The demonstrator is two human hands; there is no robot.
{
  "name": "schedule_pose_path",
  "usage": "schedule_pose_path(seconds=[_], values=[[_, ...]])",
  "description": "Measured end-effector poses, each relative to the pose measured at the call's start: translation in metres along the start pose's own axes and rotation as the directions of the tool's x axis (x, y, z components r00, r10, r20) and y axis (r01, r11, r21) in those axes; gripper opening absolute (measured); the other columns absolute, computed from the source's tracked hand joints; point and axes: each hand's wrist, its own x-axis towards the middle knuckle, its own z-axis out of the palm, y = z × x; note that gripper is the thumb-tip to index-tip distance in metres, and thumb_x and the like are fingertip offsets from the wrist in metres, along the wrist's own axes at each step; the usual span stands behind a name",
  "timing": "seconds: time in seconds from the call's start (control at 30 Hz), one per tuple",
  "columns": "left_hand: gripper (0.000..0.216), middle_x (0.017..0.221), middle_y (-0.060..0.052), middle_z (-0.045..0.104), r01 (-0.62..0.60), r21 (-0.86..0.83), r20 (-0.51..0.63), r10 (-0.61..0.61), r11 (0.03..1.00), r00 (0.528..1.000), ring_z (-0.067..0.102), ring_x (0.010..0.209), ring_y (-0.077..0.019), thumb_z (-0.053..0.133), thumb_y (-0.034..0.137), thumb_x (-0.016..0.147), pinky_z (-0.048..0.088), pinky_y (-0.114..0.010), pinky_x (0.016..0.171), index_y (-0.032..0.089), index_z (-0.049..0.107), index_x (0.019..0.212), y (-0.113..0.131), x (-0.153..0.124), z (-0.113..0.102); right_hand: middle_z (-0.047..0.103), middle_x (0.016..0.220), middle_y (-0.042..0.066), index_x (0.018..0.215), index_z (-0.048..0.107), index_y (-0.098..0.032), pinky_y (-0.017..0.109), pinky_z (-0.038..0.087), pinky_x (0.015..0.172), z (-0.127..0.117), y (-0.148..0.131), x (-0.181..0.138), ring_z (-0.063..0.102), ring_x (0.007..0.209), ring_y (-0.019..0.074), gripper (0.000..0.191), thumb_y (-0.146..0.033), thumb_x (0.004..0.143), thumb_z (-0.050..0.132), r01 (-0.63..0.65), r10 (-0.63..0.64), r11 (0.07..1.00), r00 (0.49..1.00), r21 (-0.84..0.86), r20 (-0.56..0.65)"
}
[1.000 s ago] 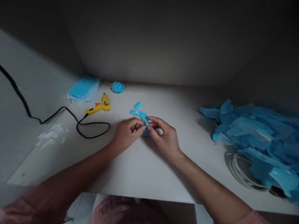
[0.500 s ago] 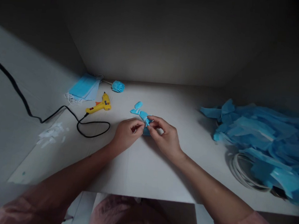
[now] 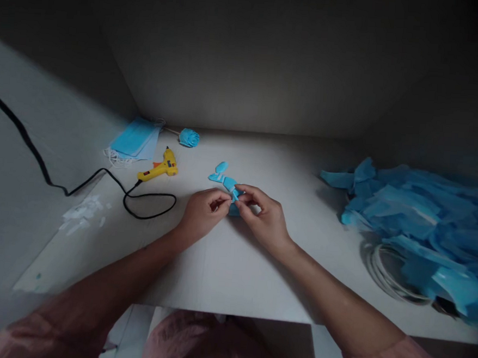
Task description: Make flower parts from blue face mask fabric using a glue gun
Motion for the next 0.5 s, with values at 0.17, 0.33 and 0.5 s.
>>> schedule_pose_path(seconds=[0.17,0.33,0.5], values=[[0.012,0.059,0.003,0.062,-0.036,0.094,-0.038,0.039,0.995,0.999,0.05,0.052,-0.009,0.054,0.017,0.076,0.036,-0.02,0.052,0.018,0.064,0.069,0.004,0.007,-0.011,0.061,0.073,-0.002,0.113,0.064,-0.021,0.028,0.047,0.066,-0.005,0.003,0.007,0.056,0.067,0.0116,0.036,-0.027,0.078,0.066,-0.166,0.164,0.946,0.986,0.278,0.032],[0.014,0.063,0.001,0.063,-0.131,0.391,-0.07,0.171,0.911,0.983,0.053,0.058,-0.0116,0.052,0.019,0.076,0.037,-0.022,0.058,0.019,0.063,0.067,0.024,0.014,-0.071,0.058,0.073,-0.002,0.111,0.067,-0.018,0.03,0.045,0.07,-0.013,0.008,0.014,0.054,0.067,0.0115,0.042,-0.033,0.071,0.072,-0.282,0.306,0.835,0.952,0.472,0.028],[0.015,0.064,0.004,0.063,0.049,0.677,-0.124,0.048,0.734,0.991,0.054,0.057,-0.0113,0.053,0.028,0.082,0.036,-0.021,0.057,0.022,0.065,0.077,-0.009,-0.024,-0.157,0.062,0.076,0.001,0.099,0.072,-0.017,0.032,0.044,0.071,-0.018,0.005,0.016,0.052,0.068,0.012,0.033,-0.032,0.07,0.072,-0.33,0.358,0.797,0.933,0.506,0.045]])
